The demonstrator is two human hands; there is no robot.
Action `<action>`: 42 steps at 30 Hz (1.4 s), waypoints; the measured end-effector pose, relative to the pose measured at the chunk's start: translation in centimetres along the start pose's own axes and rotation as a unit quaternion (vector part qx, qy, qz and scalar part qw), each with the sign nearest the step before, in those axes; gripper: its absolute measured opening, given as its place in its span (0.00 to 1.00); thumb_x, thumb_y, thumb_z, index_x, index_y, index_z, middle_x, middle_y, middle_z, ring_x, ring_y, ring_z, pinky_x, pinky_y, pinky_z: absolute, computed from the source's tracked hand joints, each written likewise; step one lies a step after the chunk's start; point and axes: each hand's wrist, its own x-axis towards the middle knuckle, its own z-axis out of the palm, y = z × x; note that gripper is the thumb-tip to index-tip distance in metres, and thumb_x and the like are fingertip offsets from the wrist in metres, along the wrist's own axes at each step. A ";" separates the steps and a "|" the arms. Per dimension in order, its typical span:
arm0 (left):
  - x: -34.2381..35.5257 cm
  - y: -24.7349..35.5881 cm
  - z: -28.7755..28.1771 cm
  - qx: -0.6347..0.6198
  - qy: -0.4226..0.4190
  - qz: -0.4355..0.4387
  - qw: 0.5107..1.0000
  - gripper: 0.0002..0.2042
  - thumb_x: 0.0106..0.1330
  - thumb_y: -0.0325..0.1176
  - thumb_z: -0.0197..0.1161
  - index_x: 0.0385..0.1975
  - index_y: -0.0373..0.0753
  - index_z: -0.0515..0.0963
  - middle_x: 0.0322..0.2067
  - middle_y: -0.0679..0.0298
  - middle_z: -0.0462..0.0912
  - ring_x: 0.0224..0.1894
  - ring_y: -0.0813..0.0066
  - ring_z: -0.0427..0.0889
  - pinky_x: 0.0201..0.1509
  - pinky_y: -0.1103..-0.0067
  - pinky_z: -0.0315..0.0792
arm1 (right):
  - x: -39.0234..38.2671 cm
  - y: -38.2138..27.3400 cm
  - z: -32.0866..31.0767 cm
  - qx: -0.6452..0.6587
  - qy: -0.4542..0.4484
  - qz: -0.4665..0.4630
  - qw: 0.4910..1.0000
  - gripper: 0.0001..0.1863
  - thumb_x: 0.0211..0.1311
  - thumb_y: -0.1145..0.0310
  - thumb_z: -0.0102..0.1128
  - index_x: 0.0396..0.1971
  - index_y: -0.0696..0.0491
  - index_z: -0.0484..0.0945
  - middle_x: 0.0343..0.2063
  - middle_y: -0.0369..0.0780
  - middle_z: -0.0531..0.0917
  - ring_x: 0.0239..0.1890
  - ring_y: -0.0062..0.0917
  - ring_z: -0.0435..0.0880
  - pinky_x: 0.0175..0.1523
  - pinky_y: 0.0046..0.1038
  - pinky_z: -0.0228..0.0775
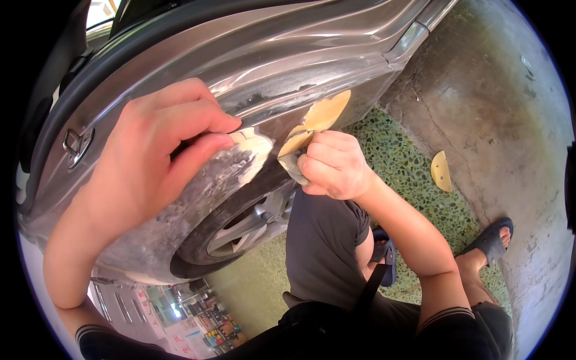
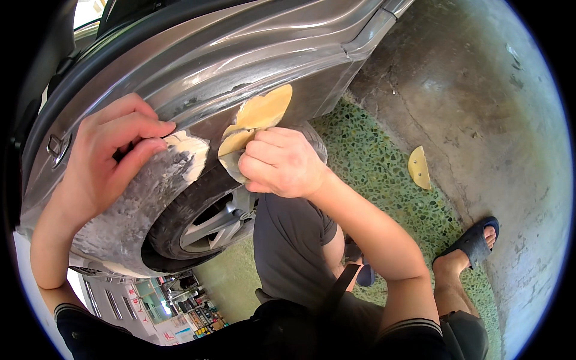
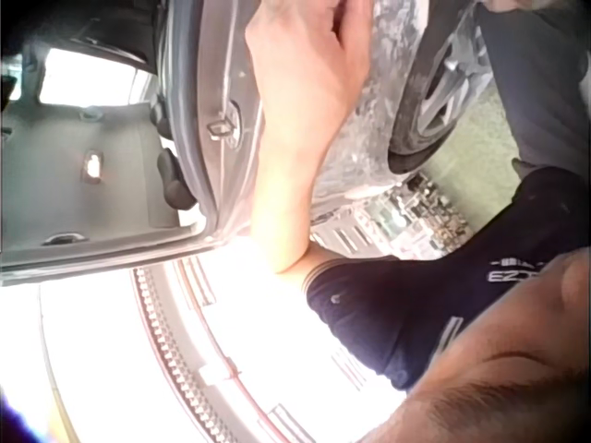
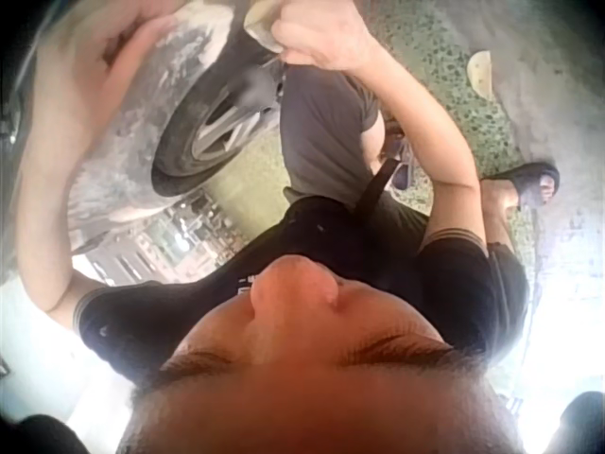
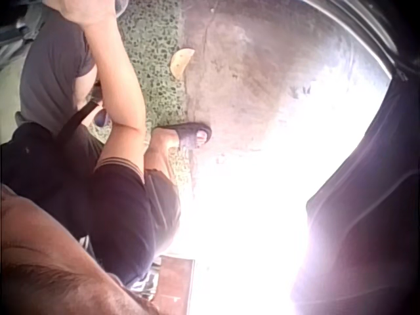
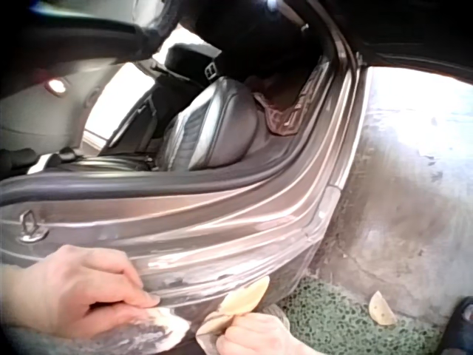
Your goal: The person applies a transparent protective film to the rear quarter panel and door of a gray sedan. They use a yellow squeegee to smooth the film and remove bubbles, working along the body lines and edges. The person also uses a small tool to tuck the film into the door gap.
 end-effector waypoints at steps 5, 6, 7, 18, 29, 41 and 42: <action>0.0 0.1 0.1 -0.010 0.003 -0.007 1.000 0.10 0.65 0.21 0.70 0.45 0.32 0.86 0.36 0.59 0.80 0.28 0.71 0.76 0.31 0.78 0.69 | -1.9 -1.2 2.3 0.009 0.084 0.090 0.992 0.11 0.53 0.65 0.68 0.32 0.54 0.77 0.26 0.38 0.73 0.26 0.35 0.76 0.31 0.34 0.70; -0.1 0.2 0.1 -0.009 0.005 -0.006 1.000 0.09 0.65 0.21 0.70 0.45 0.32 0.86 0.36 0.59 0.80 0.28 0.71 0.77 0.31 0.78 0.69 | -2.6 -2.0 2.9 0.028 0.102 0.134 0.985 0.09 0.54 0.68 0.67 0.32 0.55 0.78 0.26 0.39 0.74 0.26 0.36 0.76 0.31 0.34 0.70; -0.1 0.3 0.1 -0.008 0.007 -0.006 1.000 0.09 0.65 0.20 0.70 0.45 0.32 0.86 0.36 0.59 0.81 0.28 0.71 0.77 0.31 0.78 0.69 | -3.1 -3.4 3.1 0.111 0.119 0.235 0.958 0.04 0.58 0.74 0.62 0.32 0.56 0.78 0.25 0.40 0.76 0.24 0.34 0.78 0.29 0.35 0.69; 0.0 0.1 0.5 0.007 0.019 0.003 1.000 0.08 0.63 0.19 0.69 0.42 0.31 0.85 0.34 0.60 0.81 0.25 0.75 0.76 0.29 0.80 0.68 | 3.4 -6.1 0.8 0.634 0.029 0.633 0.443 0.44 0.73 0.22 0.35 0.29 0.52 0.78 0.19 0.37 0.77 0.18 0.23 0.69 0.25 0.25 0.57; 0.0 0.1 0.4 0.012 0.013 0.000 1.000 0.08 0.63 0.19 0.69 0.42 0.31 0.85 0.34 0.60 0.81 0.26 0.74 0.76 0.30 0.79 0.68 | -0.1 -4.1 3.0 0.553 0.032 0.465 0.691 0.29 0.84 0.47 0.48 0.23 0.52 0.75 0.16 0.33 0.73 0.19 0.16 0.67 0.25 0.23 0.58; 0.0 0.9 0.3 -0.005 0.011 -0.044 0.999 0.09 0.63 0.19 0.70 0.42 0.30 0.86 0.34 0.61 0.81 0.27 0.78 0.75 0.29 0.81 0.66 | -3.6 1.1 -11.1 0.433 0.435 0.369 0.698 0.20 0.79 0.56 0.59 0.54 0.59 0.78 0.36 0.41 0.85 0.38 0.29 0.84 0.48 0.31 0.76; 0.1 0.7 0.4 -0.005 0.008 -0.038 0.999 0.09 0.63 0.19 0.70 0.42 0.30 0.86 0.34 0.60 0.81 0.27 0.78 0.75 0.29 0.81 0.66 | -1.6 1.7 -12.9 0.470 0.568 0.346 0.580 0.21 0.81 0.57 0.57 0.58 0.60 0.76 0.38 0.42 0.85 0.39 0.29 0.84 0.49 0.31 0.77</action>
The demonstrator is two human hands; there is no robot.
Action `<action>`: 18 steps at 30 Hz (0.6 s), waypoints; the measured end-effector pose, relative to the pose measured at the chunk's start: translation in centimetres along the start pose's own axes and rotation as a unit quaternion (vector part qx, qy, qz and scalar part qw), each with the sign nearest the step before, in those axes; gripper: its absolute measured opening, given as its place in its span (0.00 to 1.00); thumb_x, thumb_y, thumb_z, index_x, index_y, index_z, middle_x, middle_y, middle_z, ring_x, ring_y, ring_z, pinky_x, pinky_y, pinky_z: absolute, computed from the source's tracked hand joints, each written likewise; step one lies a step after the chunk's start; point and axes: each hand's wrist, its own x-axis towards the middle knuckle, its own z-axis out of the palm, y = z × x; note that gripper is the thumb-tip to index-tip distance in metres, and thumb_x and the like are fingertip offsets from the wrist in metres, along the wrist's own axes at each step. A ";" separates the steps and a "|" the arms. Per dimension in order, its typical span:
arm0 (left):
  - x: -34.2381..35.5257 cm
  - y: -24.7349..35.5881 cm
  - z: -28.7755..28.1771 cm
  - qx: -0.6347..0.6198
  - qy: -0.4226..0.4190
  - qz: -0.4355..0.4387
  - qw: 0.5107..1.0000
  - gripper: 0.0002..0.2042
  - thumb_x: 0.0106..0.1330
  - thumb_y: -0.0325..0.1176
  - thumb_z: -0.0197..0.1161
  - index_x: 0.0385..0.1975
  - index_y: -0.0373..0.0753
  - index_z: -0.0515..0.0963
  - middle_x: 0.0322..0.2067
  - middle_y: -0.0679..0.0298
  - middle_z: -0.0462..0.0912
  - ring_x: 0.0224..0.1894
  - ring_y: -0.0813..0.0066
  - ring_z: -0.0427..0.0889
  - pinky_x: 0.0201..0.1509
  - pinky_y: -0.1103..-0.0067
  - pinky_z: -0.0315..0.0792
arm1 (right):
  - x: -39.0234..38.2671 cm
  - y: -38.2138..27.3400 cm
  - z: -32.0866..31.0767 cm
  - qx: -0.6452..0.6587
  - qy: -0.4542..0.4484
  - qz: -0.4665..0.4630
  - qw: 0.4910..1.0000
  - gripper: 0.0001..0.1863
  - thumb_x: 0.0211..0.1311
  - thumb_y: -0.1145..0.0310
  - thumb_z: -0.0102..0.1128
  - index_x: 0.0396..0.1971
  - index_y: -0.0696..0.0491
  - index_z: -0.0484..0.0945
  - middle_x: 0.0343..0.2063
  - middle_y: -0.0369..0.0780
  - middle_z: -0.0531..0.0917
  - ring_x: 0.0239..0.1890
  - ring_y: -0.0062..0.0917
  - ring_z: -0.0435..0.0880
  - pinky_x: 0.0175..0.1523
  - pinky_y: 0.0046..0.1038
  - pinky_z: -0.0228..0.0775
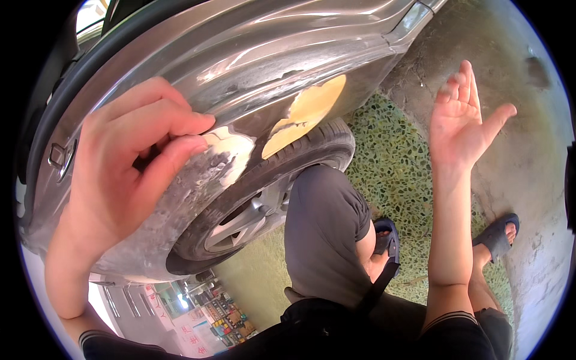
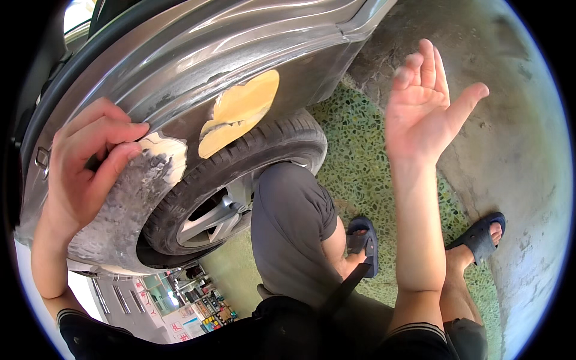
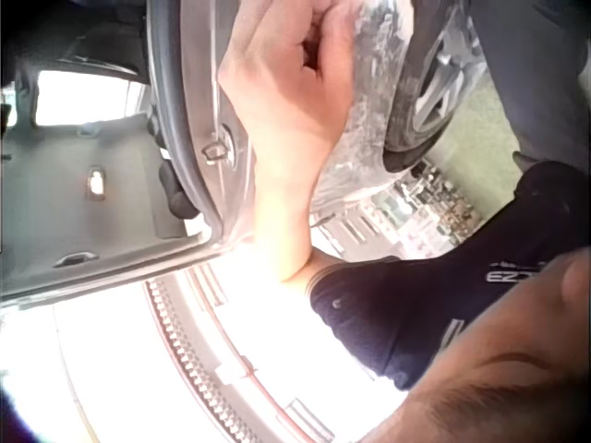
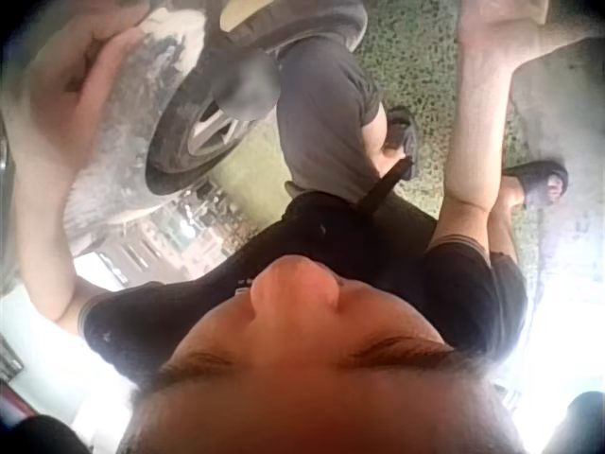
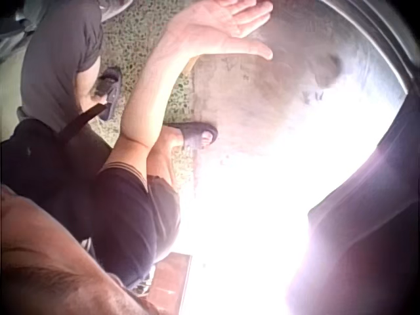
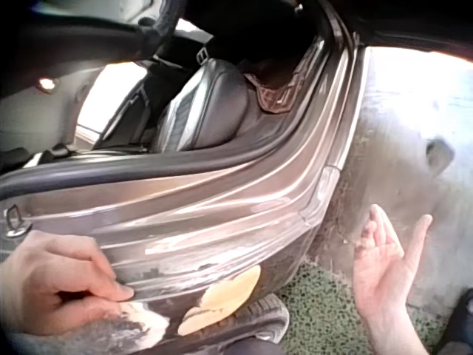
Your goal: The person applies a transparent protective film to the rear quarter panel and door of a gray sedan. They use a yellow squeegee to smooth the film and remove bubbles, working along the body lines and edges. The person also uses a small tool to tuck the film into the door gap.
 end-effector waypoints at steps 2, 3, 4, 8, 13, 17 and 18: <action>-0.1 0.0 0.1 0.003 0.002 0.006 1.000 0.09 0.63 0.19 0.69 0.42 0.30 0.86 0.34 0.60 0.81 0.26 0.78 0.75 0.29 0.81 0.66 | -0.7 1.5 -0.4 -0.175 0.007 -0.109 0.978 0.15 0.79 0.66 0.59 0.54 0.61 0.78 0.36 0.44 0.86 0.36 0.28 0.87 0.43 0.30 0.82; 0.3 0.1 -0.1 0.001 0.000 0.000 1.000 0.08 0.64 0.19 0.69 0.42 0.30 0.86 0.34 0.60 0.81 0.26 0.78 0.75 0.29 0.81 0.66 | -1.1 2.7 -0.3 -0.257 0.012 -0.164 0.952 0.12 0.78 0.70 0.60 0.53 0.62 0.79 0.35 0.45 0.87 0.34 0.27 0.88 0.40 0.29 0.84; 0.4 0.2 -0.2 -0.003 -0.004 -0.007 1.000 0.08 0.64 0.19 0.69 0.42 0.30 0.85 0.34 0.60 0.81 0.26 0.78 0.75 0.29 0.81 0.67 | -3.4 3.8 0.7 -0.290 -0.079 -0.116 0.947 0.10 0.77 0.73 0.60 0.52 0.61 0.80 0.34 0.44 0.87 0.34 0.26 0.88 0.40 0.28 0.84; 0.3 0.1 -0.1 -0.009 0.001 -0.002 1.000 0.08 0.64 0.19 0.69 0.42 0.30 0.86 0.34 0.60 0.81 0.25 0.78 0.75 0.29 0.80 0.68 | -10.0 9.1 3.9 -0.406 -0.223 -0.025 0.886 0.14 0.61 0.78 0.76 0.47 0.54 0.86 0.35 0.38 0.90 0.35 0.20 0.89 0.39 0.23 0.83; 0.1 0.1 -0.1 -0.013 -0.001 -0.003 1.000 0.08 0.64 0.19 0.70 0.43 0.31 0.86 0.34 0.60 0.81 0.25 0.77 0.75 0.28 0.80 0.67 | -4.2 9.5 4.0 -0.530 -0.361 -0.380 0.667 0.25 0.45 0.70 0.80 0.48 0.51 0.89 0.37 0.35 0.84 0.36 0.31 0.80 0.39 0.32 0.74; 0.4 -0.2 0.0 -0.016 0.003 0.016 1.000 0.09 0.64 0.19 0.70 0.43 0.31 0.86 0.34 0.60 0.81 0.25 0.75 0.76 0.28 0.79 0.68 | -0.9 8.7 5.0 -0.460 -0.485 -0.474 0.573 0.19 0.42 0.70 0.73 0.40 0.53 0.89 0.37 0.37 0.85 0.37 0.30 0.83 0.39 0.31 0.77; 0.3 -0.1 0.0 -0.015 0.002 0.014 1.000 0.09 0.64 0.19 0.70 0.43 0.32 0.86 0.34 0.60 0.81 0.26 0.75 0.76 0.29 0.79 0.68 | -0.3 8.7 5.3 -0.440 -0.508 -0.501 0.546 0.18 0.41 0.70 0.71 0.38 0.54 0.89 0.37 0.37 0.85 0.38 0.30 0.83 0.38 0.30 0.77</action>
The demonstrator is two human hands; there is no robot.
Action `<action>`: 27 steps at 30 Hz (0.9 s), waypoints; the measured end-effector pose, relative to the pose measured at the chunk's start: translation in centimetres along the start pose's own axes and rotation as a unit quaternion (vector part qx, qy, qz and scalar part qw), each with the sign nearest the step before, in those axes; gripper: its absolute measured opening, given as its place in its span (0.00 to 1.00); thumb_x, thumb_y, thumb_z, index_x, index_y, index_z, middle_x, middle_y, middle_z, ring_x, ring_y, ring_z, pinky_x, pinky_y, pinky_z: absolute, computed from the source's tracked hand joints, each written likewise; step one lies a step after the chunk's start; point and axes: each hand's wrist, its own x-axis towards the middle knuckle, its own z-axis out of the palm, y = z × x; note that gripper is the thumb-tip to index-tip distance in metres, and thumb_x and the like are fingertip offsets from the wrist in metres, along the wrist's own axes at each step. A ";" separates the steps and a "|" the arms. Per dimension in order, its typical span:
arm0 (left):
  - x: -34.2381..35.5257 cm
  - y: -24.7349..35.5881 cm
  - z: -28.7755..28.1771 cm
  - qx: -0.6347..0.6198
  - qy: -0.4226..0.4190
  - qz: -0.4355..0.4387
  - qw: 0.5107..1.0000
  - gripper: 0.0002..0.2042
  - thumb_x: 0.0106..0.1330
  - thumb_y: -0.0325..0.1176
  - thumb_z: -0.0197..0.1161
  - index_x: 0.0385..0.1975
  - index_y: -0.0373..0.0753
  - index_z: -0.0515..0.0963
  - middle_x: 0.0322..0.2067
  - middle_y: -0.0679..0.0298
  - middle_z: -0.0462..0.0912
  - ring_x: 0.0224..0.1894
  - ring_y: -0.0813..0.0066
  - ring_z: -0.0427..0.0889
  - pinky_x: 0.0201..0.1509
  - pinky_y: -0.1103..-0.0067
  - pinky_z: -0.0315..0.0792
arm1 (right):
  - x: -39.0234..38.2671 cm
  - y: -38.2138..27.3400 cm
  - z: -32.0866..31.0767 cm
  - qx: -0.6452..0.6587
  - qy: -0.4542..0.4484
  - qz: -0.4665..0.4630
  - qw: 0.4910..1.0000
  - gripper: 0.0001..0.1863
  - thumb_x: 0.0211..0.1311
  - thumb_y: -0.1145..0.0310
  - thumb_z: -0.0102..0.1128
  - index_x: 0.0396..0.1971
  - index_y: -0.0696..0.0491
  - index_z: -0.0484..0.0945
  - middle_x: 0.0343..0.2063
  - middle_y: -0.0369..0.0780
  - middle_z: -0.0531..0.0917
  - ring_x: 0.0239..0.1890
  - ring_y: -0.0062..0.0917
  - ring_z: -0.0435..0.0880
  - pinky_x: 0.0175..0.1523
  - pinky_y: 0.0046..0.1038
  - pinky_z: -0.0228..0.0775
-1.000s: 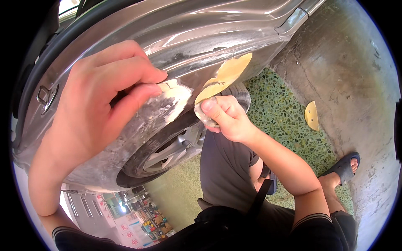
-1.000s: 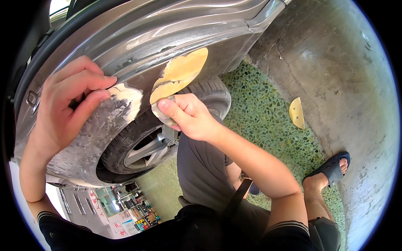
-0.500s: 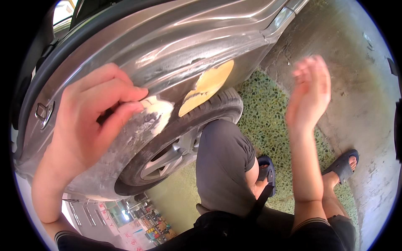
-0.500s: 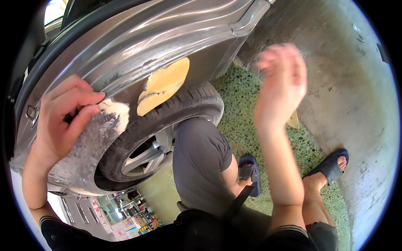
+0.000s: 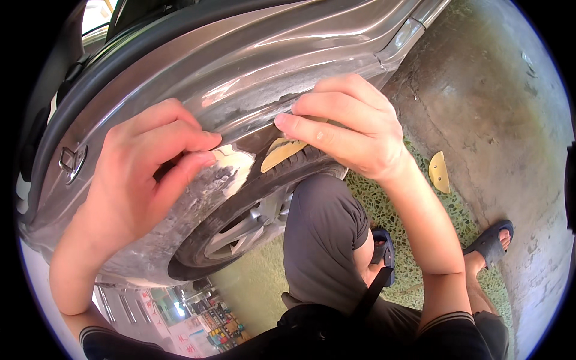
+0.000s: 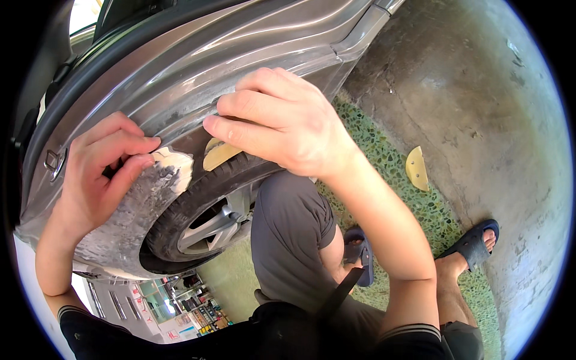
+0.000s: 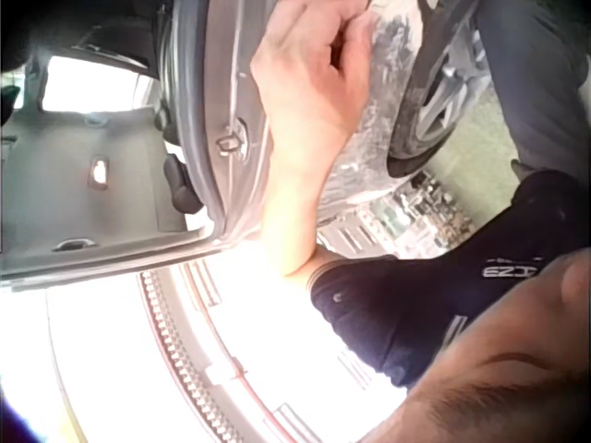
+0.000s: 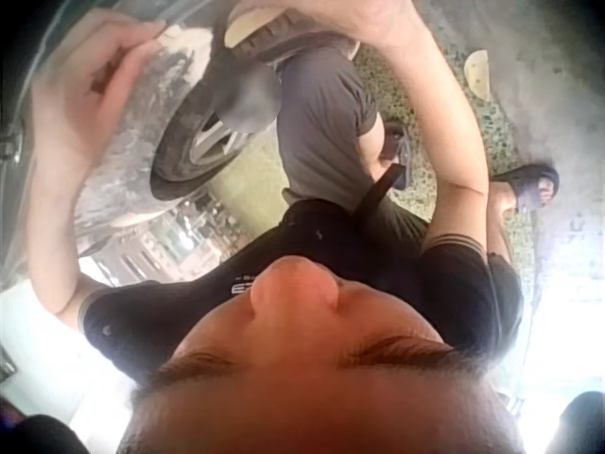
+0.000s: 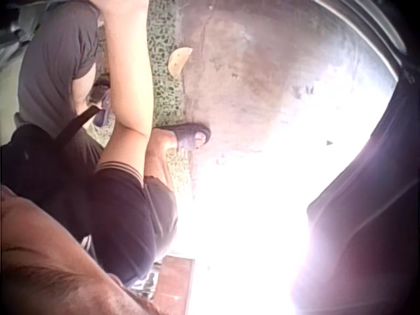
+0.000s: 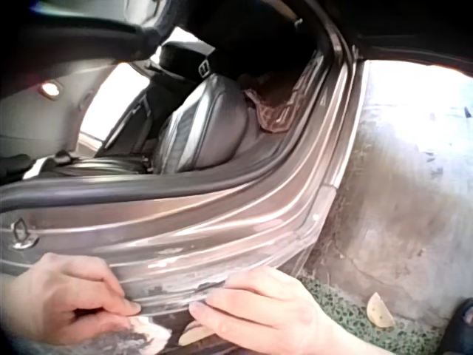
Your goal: The person applies a transparent protective film to the rear quarter panel and door of a gray sedan. They use a yellow squeegee to smooth the film and remove bubbles, working along the body lines and edges. The person also uses a small tool to tuck the film into the door gap.
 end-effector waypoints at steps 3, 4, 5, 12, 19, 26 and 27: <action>0.1 0.1 -0.1 0.003 -0.001 0.001 1.000 0.09 0.64 0.19 0.71 0.43 0.32 0.86 0.34 0.59 0.81 0.26 0.74 0.77 0.29 0.79 0.69 | -0.1 0.5 0.8 -0.008 0.025 -0.070 0.997 0.16 0.42 0.69 0.70 0.35 0.56 0.86 0.36 0.38 0.84 0.37 0.31 0.84 0.37 0.30 0.79; 0.1 0.0 0.0 0.003 0.000 0.003 1.000 0.09 0.64 0.19 0.71 0.43 0.32 0.86 0.34 0.59 0.81 0.26 0.73 0.77 0.29 0.79 0.69 | -0.2 0.6 1.1 -0.011 0.034 -0.090 0.995 0.15 0.43 0.69 0.70 0.35 0.57 0.85 0.36 0.38 0.84 0.37 0.32 0.84 0.37 0.30 0.79; 0.1 0.0 0.0 0.004 0.000 0.006 1.000 0.09 0.64 0.19 0.71 0.43 0.32 0.86 0.34 0.59 0.81 0.26 0.73 0.77 0.29 0.78 0.69 | -0.3 0.6 1.3 -0.009 0.036 -0.089 0.995 0.15 0.43 0.69 0.70 0.35 0.56 0.85 0.36 0.38 0.84 0.38 0.32 0.84 0.37 0.31 0.79; 0.3 -0.1 0.0 -0.003 0.005 0.008 1.000 0.10 0.63 0.19 0.71 0.43 0.32 0.86 0.34 0.58 0.81 0.27 0.69 0.79 0.30 0.77 0.71 | 0.0 0.9 2.1 -0.011 -0.003 -0.088 0.996 0.15 0.46 0.67 0.69 0.37 0.53 0.84 0.38 0.36 0.82 0.38 0.31 0.80 0.37 0.32 0.75; -0.1 -0.3 0.1 -0.006 0.009 0.010 1.000 0.11 0.61 0.20 0.72 0.43 0.32 0.86 0.35 0.57 0.81 0.30 0.64 0.81 0.33 0.75 0.74 | -2.2 -4.6 3.5 -0.033 0.121 0.232 0.964 0.15 0.50 0.73 0.80 0.38 0.51 0.84 0.34 0.34 0.86 0.34 0.27 0.82 0.38 0.30 0.73; 0.0 -0.3 0.0 0.002 0.011 0.013 1.000 0.11 0.61 0.20 0.72 0.43 0.33 0.86 0.37 0.56 0.81 0.32 0.61 0.82 0.35 0.73 0.76 | 1.9 -11.1 4.6 0.184 0.184 0.594 0.761 0.20 0.55 0.70 0.86 0.40 0.55 0.81 0.25 0.30 0.86 0.22 0.06 0.74 0.27 0.12 0.65; 0.0 -0.2 0.0 0.001 0.010 0.011 1.000 0.11 0.61 0.20 0.72 0.43 0.33 0.86 0.37 0.56 0.81 0.32 0.61 0.82 0.35 0.73 0.76 | 2.3 -11.3 4.6 0.220 0.195 0.620 0.727 0.15 0.61 0.70 0.81 0.40 0.56 0.80 0.25 0.32 0.86 0.22 0.07 0.76 0.26 0.13 0.67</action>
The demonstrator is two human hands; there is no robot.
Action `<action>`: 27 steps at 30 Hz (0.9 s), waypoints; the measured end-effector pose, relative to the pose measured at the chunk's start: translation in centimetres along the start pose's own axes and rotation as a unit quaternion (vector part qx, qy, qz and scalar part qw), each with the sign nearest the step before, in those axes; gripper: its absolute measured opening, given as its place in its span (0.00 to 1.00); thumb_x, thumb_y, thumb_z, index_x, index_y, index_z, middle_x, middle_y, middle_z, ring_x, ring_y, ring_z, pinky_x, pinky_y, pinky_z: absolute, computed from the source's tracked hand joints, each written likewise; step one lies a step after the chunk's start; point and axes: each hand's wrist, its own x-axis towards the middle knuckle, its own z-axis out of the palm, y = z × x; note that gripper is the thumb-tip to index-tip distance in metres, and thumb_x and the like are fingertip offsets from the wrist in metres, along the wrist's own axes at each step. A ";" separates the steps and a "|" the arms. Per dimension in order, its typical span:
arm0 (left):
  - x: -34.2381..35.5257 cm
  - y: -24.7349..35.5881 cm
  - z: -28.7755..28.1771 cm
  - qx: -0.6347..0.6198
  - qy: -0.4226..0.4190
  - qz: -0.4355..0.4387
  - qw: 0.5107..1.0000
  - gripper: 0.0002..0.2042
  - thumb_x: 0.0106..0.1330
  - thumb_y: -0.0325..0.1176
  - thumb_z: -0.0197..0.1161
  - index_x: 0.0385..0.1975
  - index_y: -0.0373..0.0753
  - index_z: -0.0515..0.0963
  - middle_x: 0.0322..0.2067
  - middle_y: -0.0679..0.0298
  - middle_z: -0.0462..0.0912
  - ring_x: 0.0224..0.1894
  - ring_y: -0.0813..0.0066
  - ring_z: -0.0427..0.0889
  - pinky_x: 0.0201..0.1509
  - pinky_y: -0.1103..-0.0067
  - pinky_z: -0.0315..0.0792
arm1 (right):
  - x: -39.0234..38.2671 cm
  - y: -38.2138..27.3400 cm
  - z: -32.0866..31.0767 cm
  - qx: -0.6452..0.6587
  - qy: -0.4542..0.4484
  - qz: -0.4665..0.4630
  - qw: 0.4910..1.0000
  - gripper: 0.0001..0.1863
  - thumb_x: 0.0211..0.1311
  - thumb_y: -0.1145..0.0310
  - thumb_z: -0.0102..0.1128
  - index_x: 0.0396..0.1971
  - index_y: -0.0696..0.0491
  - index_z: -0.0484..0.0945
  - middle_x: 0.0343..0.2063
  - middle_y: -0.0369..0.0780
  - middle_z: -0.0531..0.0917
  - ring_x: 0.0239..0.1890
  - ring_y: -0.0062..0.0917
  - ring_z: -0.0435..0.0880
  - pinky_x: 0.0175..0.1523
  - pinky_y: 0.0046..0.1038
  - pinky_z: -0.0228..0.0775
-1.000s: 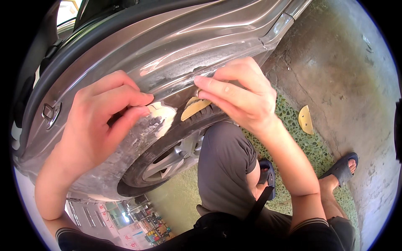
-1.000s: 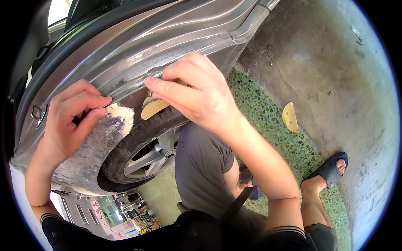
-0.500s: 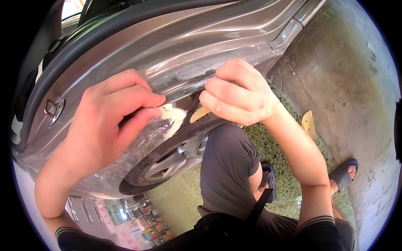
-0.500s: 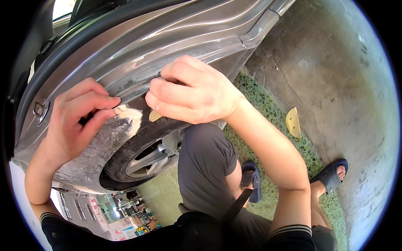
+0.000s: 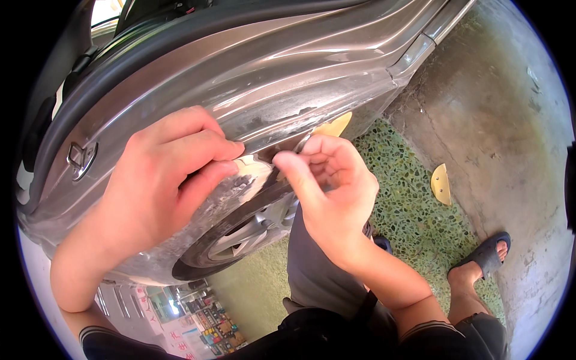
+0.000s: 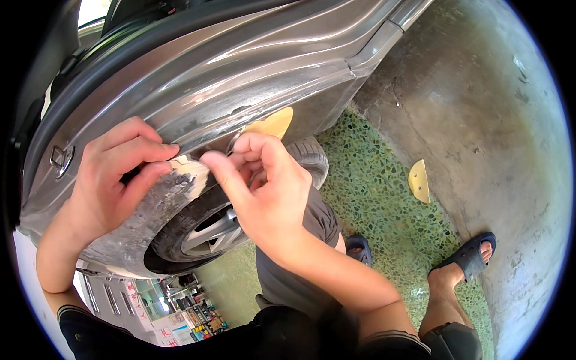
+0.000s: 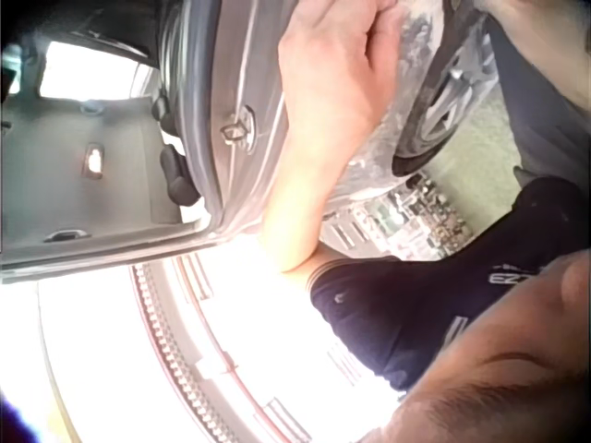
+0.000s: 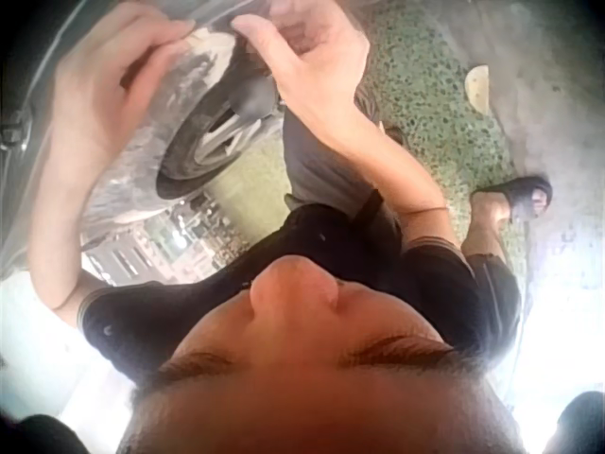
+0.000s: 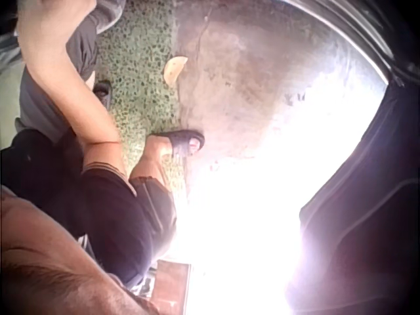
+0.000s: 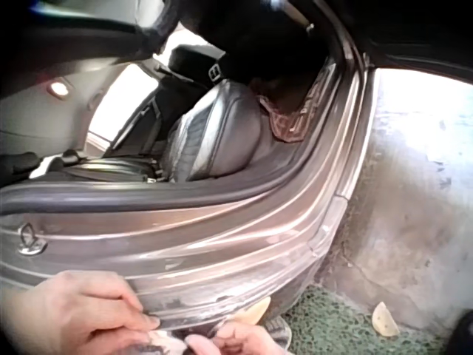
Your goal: The person applies a transparent protective film to the rear quarter panel and door of a gray sedan. They use a yellow squeegee to smooth the film and remove bubbles, working along the body lines and edges. The person also uses a small tool to tuck the film into the door gap.
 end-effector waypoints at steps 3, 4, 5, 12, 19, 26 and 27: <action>-0.1 0.2 0.0 -0.002 -0.002 -0.007 1.000 0.11 0.61 0.20 0.72 0.44 0.33 0.86 0.36 0.56 0.81 0.32 0.60 0.82 0.35 0.72 0.76 | 0.4 -2.0 0.1 0.097 -0.001 0.168 0.981 0.11 0.69 0.69 0.74 0.39 0.57 0.80 0.25 0.32 0.86 0.22 0.08 0.78 0.26 0.14 0.68; -0.1 0.2 0.0 -0.003 -0.003 -0.011 1.000 0.12 0.61 0.20 0.73 0.44 0.34 0.86 0.36 0.56 0.81 0.32 0.60 0.82 0.35 0.72 0.76 | 0.5 -3.0 0.1 0.102 -0.013 0.189 0.977 0.10 0.74 0.68 0.68 0.37 0.57 0.79 0.23 0.33 0.84 0.22 0.08 0.79 0.26 0.15 0.69; 0.0 0.3 -0.1 -0.004 -0.006 -0.013 1.000 0.12 0.61 0.20 0.73 0.44 0.34 0.86 0.36 0.56 0.81 0.32 0.60 0.82 0.35 0.72 0.76 | 0.5 -3.3 0.1 0.089 -0.016 0.187 0.978 0.10 0.75 0.67 0.68 0.37 0.58 0.79 0.23 0.33 0.84 0.21 0.10 0.78 0.25 0.15 0.68; 0.1 0.0 0.1 -0.003 -0.002 0.015 1.000 0.12 0.61 0.20 0.72 0.45 0.33 0.85 0.37 0.56 0.81 0.34 0.59 0.82 0.36 0.71 0.76 | 1.8 -3.6 -1.2 -0.110 -0.089 0.133 0.981 0.16 0.73 0.69 0.64 0.26 0.61 0.76 0.14 0.43 0.76 0.17 0.20 0.71 0.25 0.31 0.66; 0.1 0.0 -0.1 -0.006 -0.009 0.013 1.000 0.11 0.61 0.20 0.72 0.44 0.32 0.85 0.37 0.55 0.81 0.34 0.59 0.82 0.37 0.71 0.77 | 3.3 -4.0 -1.0 -0.133 -0.111 0.072 0.982 0.13 0.62 0.73 0.63 0.19 0.63 0.77 0.13 0.41 0.73 0.17 0.17 0.68 0.25 0.29 0.63; 0.0 0.0 -0.2 -0.002 -0.016 0.009 1.000 0.12 0.60 0.19 0.72 0.44 0.32 0.85 0.38 0.55 0.81 0.34 0.59 0.83 0.37 0.71 0.77 | 2.1 -1.7 0.5 -0.182 -0.029 -0.095 0.978 0.12 0.56 0.76 0.68 0.17 0.57 0.74 0.14 0.38 0.76 0.16 0.24 0.74 0.23 0.28 0.66; 0.0 0.0 -0.2 -0.002 -0.015 0.008 1.000 0.12 0.60 0.18 0.72 0.44 0.32 0.85 0.38 0.55 0.81 0.34 0.59 0.83 0.37 0.71 0.77 | 2.2 -1.4 0.3 -0.204 -0.031 -0.127 0.970 0.11 0.53 0.76 0.70 0.18 0.56 0.75 0.16 0.41 0.80 0.16 0.31 0.81 0.24 0.30 0.71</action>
